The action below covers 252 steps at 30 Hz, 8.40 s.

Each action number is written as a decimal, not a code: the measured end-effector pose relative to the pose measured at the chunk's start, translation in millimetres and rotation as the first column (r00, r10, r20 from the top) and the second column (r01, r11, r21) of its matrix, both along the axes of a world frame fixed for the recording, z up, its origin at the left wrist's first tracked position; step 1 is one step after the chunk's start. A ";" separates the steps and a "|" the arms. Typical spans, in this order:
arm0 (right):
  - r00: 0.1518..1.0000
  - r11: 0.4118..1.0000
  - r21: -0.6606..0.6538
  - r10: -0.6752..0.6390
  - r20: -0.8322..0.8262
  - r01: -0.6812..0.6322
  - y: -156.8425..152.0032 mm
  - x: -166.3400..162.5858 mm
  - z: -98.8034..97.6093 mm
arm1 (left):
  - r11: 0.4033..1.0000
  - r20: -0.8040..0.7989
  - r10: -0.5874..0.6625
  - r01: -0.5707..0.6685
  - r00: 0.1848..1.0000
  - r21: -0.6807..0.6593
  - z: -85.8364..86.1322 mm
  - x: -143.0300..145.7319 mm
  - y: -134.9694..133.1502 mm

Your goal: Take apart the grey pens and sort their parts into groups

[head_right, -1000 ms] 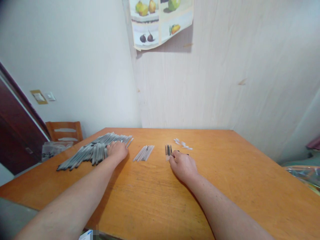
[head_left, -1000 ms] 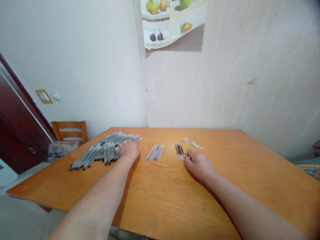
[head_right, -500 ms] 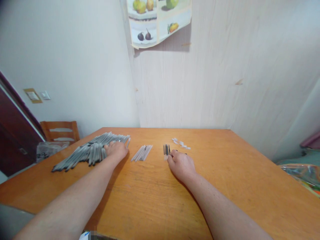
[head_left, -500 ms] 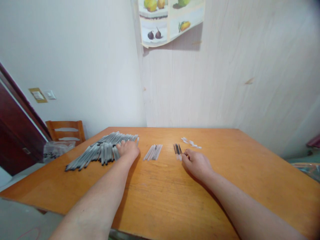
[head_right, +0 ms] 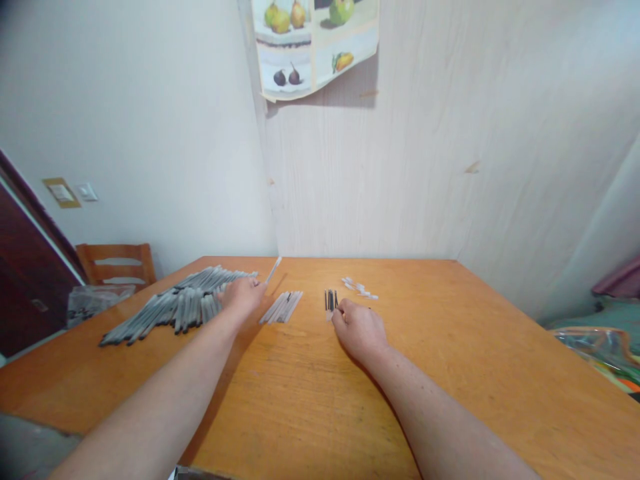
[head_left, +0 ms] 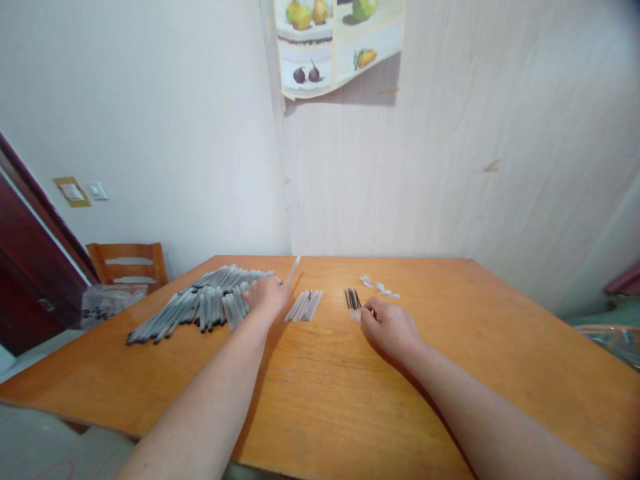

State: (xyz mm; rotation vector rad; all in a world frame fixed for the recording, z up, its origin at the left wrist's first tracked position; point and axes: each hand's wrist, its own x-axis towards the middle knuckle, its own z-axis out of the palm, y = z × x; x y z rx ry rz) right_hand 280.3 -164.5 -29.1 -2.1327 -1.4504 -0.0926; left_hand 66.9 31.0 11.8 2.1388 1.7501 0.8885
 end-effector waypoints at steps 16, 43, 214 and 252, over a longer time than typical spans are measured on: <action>0.826 0.920 0.382 0.280 -0.490 -0.086 18.4 3.1 -14.9 | 0.696 0.913 -0.065 0.673 0.404 -0.248 -5.6 70.3 -97.3; 0.303 0.841 0.541 0.512 -0.803 0.012 2.9 3.0 26.9 | 0.398 0.805 -0.361 0.858 0.471 -0.323 -8.3 73.0 -133.2; 0.045 0.931 0.354 0.359 -0.932 -0.092 -3.7 -28.8 19.6 | 0.546 0.989 -0.068 0.835 0.131 -0.073 -3.6 64.9 -110.3; 0.334 0.878 0.444 0.478 -0.812 -0.178 -2.2 -21.6 16.9 | 0.590 0.989 -0.081 0.806 0.122 -0.051 -1.9 67.8 -112.4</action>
